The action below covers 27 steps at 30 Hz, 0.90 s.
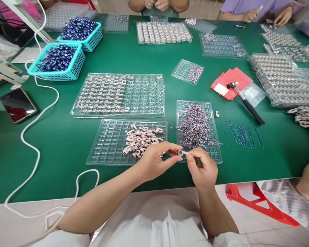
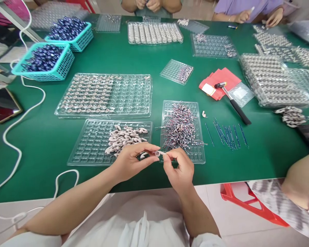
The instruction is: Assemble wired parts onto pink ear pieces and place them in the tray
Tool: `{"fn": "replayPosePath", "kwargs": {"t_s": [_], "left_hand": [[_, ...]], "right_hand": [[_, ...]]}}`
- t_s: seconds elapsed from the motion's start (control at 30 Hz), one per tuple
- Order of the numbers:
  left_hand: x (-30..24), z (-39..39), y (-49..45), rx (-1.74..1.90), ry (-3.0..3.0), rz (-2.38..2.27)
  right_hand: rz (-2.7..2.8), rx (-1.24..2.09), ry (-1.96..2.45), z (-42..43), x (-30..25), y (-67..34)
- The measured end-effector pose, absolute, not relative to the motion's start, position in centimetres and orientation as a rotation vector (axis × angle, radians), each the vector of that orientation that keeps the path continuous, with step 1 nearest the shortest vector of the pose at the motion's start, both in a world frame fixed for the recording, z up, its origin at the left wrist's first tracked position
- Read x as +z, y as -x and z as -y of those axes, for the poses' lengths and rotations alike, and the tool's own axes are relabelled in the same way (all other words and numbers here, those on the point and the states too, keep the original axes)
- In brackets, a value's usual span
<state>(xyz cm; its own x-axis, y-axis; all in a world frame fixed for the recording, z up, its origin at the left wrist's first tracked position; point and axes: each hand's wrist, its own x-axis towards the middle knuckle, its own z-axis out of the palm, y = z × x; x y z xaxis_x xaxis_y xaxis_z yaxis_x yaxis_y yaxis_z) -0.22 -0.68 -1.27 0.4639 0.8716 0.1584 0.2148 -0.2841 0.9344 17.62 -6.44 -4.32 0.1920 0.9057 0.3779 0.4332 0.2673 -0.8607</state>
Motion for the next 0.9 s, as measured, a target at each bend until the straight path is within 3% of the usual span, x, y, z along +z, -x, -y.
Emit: {"fn": "replayPosePath", "kwargs": {"t_s": [0.3,0.9], "left_hand": [[0.4,0.8,0.4,0.755,-1.667,-1.013],[0.4,1.6,5.0,0.888,-2.155,-1.299]], "right_hand": [[1.543,0.468,1.304,6.4,-4.2,-17.5],[1.808,0.436,1.164,6.4,-4.5,-17.8]]}}
